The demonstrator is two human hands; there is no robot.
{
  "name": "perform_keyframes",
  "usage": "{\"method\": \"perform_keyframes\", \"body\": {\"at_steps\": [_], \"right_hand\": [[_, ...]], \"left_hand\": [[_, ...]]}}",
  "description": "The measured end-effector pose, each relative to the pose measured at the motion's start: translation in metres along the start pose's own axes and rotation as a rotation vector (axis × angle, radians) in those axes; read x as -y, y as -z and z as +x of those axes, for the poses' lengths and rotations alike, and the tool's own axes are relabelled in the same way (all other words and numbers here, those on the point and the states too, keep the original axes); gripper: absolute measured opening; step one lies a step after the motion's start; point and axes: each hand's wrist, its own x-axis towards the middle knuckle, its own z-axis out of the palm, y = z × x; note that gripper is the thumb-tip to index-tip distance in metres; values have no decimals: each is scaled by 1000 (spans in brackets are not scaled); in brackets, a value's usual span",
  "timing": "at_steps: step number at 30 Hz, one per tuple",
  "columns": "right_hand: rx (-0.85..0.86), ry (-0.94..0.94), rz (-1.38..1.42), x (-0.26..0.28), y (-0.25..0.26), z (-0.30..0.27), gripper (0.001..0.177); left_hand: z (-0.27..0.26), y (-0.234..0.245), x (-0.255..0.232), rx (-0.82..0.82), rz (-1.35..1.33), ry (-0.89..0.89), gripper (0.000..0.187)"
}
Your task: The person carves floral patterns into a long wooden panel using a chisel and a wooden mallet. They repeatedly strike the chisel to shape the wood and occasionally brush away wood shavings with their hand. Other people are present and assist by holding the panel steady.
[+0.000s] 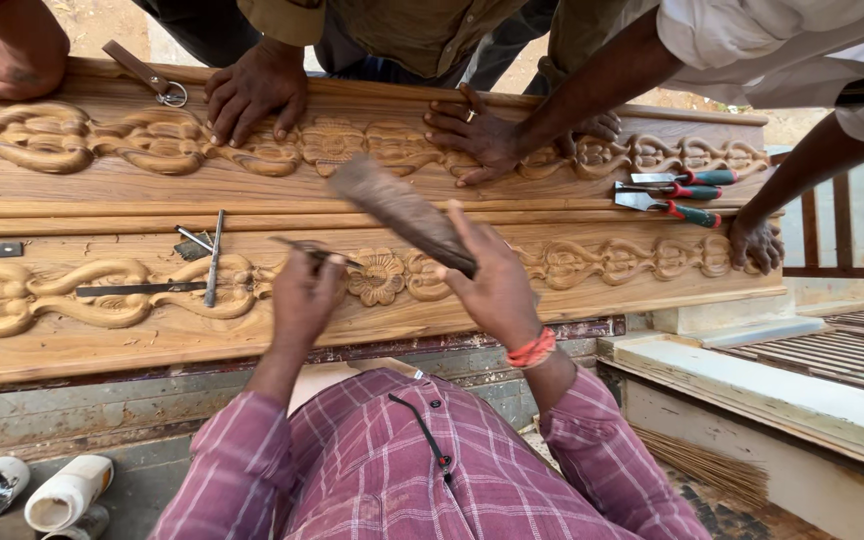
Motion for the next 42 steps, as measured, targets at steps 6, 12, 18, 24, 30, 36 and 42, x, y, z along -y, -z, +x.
{"method": "perform_keyframes", "body": {"at_steps": [6,12,18,24,30,36,42], "right_hand": [[-18,-573,550,-55,-25,-51,75],[-25,-662,854,-92,-56,-107,57],[-110,-819,1145,-87,-72,-142,52],[-523,-815,1105,-41,-102,-158,55],[-757,-864,1058,8,-141,-174,49],[-839,-926,1032,37,-163,-166,50],[-856,-906,1028,52,-177,-163,51]], "left_hand": [[-10,39,6,-99,-59,89,15],[-4,30,-31,6,-39,94,46],[8,-21,-63,371,59,-49,32],[15,-60,-70,787,199,-451,18],[28,-59,-50,856,163,-545,23],[33,-57,-47,877,207,-569,22],[32,-54,-41,901,229,-563,21]]}}
